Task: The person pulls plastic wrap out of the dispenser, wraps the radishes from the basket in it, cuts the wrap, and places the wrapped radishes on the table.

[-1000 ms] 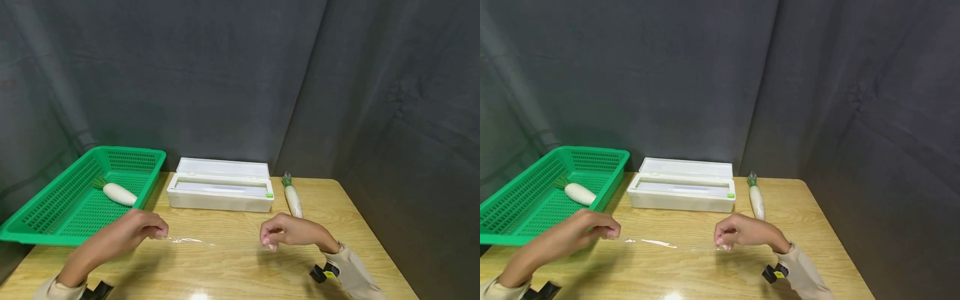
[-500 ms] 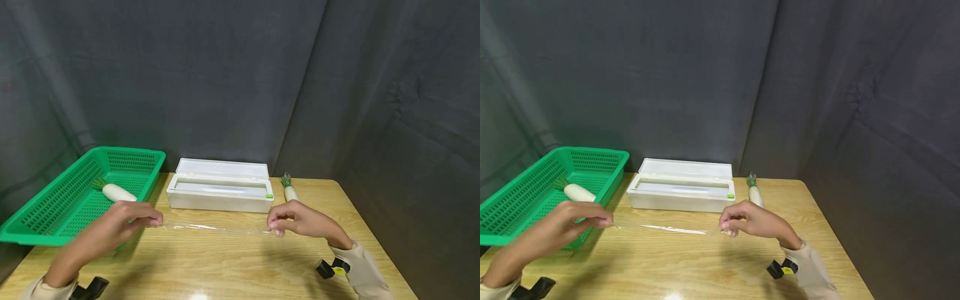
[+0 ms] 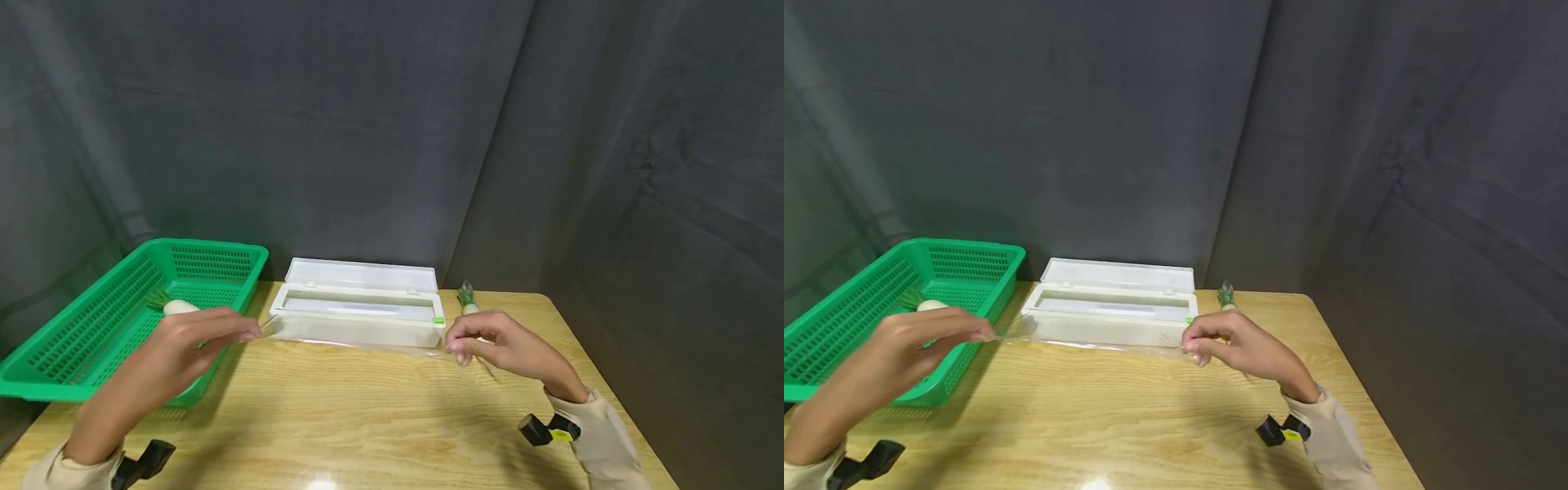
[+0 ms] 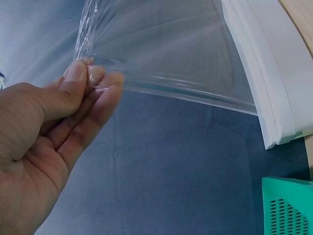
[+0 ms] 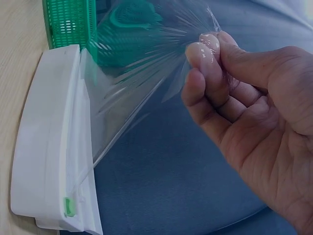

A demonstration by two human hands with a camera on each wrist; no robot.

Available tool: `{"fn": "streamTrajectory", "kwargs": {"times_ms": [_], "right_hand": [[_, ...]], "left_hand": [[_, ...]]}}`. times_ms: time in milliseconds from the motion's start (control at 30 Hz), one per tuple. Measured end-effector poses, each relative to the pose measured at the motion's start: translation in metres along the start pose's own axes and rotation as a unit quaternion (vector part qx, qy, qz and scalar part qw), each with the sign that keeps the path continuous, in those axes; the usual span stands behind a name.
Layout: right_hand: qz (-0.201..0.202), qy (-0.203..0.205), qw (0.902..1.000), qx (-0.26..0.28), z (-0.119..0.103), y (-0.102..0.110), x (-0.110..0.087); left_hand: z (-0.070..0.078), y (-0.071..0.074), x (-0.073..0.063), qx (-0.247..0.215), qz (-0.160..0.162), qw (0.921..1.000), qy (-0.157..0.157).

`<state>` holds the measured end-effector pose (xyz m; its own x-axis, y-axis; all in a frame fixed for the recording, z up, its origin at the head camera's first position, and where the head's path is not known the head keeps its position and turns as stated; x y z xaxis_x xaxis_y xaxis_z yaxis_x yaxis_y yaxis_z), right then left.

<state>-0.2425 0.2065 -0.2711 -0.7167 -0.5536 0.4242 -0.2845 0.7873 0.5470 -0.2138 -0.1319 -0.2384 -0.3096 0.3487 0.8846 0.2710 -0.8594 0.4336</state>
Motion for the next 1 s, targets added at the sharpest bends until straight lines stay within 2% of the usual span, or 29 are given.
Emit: {"fn": "streamTrajectory", "kwargs": {"times_ms": [100, 367, 533, 733, 800, 867, 933, 1000], "right_hand": [[0.002, -0.008, 1.0000, -0.003, -0.001, 0.002, -0.001], [-0.020, -0.008, 0.9997, 0.009, -0.006, -0.001, -0.002], [-0.052, -0.001, 0.9980, 0.035, -0.007, -0.008, -0.005], [-0.082, -0.037, 0.9951, 0.040, -0.002, -0.016, -0.007], [-0.108, -0.038, 0.9922, 0.050, 0.000, -0.022, -0.009], [-0.143, -0.052, 0.9863, 0.063, 0.005, -0.031, -0.011], [-0.182, -0.070, 0.9778, 0.077, 0.013, -0.042, -0.016], [-0.220, -0.081, 0.9681, 0.090, 0.020, -0.056, -0.022]], "left_hand": [[0.003, 0.002, 0.001, 0.001, 0.011, 0.9999, -0.011], [0.005, 0.006, 0.002, -0.015, 0.011, 0.9998, -0.012], [0.005, 0.005, 0.001, -0.038, -0.004, 0.9993, -0.006], [0.006, 0.005, -0.001, -0.057, -0.025, 0.9980, -0.006], [0.005, 0.001, -0.005, -0.079, -0.052, 0.9955, 0.000], [0.003, -0.010, -0.012, -0.108, -0.107, 0.9882, 0.020], [0.002, -0.027, -0.023, -0.138, -0.173, 0.9743, 0.045], [0.003, -0.046, -0.036, -0.170, -0.239, 0.9530, 0.075]]}}
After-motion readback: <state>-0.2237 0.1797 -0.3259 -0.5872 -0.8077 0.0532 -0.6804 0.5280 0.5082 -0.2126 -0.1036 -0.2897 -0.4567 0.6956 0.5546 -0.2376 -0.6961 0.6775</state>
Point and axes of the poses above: each hand's wrist, its own x-axis towards the middle knuckle, its own y-axis out of the back of the hand, z = x × y, the point moved 10 cm from there along x, towards the middle knuckle, and after that the axes turned 14 degrees about z, right-handed, at the moved point
